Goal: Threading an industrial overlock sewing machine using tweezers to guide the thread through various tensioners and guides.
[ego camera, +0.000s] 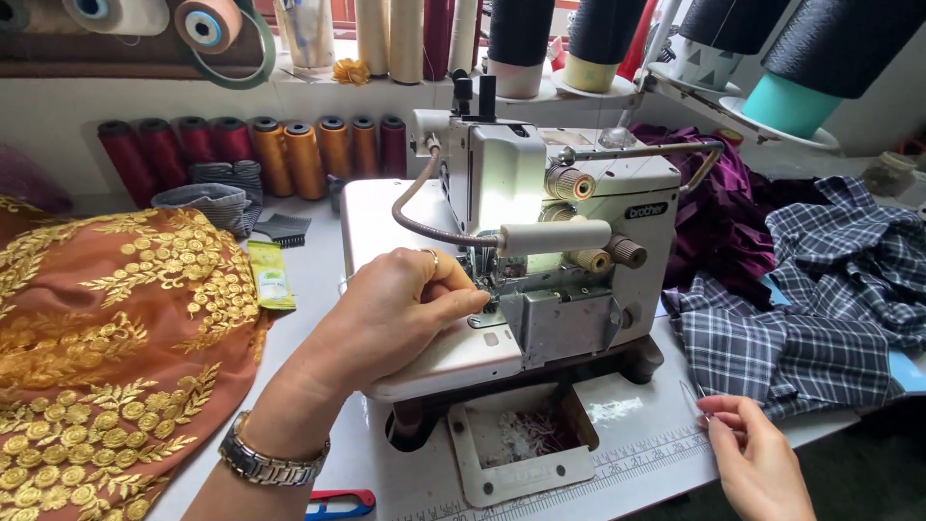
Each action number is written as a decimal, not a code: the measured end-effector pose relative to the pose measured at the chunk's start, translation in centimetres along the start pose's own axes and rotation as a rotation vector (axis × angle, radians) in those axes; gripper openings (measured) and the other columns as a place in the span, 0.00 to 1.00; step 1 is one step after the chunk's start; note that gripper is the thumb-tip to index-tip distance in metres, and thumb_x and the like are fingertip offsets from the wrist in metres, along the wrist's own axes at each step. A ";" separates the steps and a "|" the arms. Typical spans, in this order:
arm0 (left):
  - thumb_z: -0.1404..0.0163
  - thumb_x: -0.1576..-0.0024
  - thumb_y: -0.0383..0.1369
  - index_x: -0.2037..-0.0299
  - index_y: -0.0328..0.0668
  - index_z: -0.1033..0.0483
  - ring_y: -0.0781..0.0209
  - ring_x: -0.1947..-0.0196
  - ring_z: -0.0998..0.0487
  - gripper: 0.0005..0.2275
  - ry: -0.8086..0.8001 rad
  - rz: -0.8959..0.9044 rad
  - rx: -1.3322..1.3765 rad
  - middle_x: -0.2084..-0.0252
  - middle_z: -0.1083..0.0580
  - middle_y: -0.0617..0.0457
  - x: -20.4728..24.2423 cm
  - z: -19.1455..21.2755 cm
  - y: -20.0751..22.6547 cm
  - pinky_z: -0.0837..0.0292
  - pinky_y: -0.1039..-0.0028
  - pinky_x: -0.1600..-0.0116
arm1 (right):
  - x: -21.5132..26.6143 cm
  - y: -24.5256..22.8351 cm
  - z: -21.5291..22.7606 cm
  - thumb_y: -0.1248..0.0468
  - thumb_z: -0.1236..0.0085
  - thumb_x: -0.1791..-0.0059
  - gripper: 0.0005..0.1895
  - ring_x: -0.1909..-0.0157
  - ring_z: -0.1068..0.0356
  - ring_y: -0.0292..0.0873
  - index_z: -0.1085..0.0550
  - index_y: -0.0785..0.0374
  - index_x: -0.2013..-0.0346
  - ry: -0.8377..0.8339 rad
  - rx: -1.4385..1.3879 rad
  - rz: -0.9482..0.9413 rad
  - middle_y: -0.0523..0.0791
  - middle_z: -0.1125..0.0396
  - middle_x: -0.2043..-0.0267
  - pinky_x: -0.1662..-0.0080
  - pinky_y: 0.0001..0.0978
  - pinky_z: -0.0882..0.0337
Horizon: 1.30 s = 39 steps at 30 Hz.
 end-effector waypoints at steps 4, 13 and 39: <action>0.48 0.49 0.38 0.77 0.48 0.18 0.71 0.71 0.28 0.09 0.003 -0.009 0.007 0.75 0.23 0.62 -0.1 0.1 0.4 0.36 0.79 0.61 | -1.9 4.1 -0.8 0.68 0.58 0.43 0.14 0.59 0.38 0.50 0.26 0.65 0.47 -0.008 -0.323 0.024 0.55 0.36 0.60 0.58 0.44 0.37; 0.44 0.49 0.38 0.78 0.48 0.17 0.73 0.77 0.33 0.08 0.020 0.042 0.034 0.83 0.29 0.62 -0.5 0.4 0.4 0.38 0.79 0.67 | -0.5 5.5 -1.1 0.71 0.62 0.46 0.17 0.83 0.60 0.38 0.35 0.73 0.44 -0.149 -0.945 0.344 0.69 0.40 0.63 0.77 0.28 0.55; 0.45 0.45 0.38 0.86 0.49 0.29 0.72 0.79 0.42 0.16 0.083 -0.076 0.043 0.86 0.44 0.64 -1.0 0.0 -0.9 0.42 0.77 0.70 | 5.8 -9.0 -4.5 0.55 0.42 0.43 0.28 0.48 0.29 0.62 0.36 0.78 0.43 -0.842 -1.451 1.092 0.59 0.27 0.54 0.49 0.45 0.23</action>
Point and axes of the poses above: each hand's wrist, its own x-axis away from the middle knuckle, its own z-axis out of the back of the hand, y = z × x, the point moved 3 cm from there along -x, towards the middle knuckle
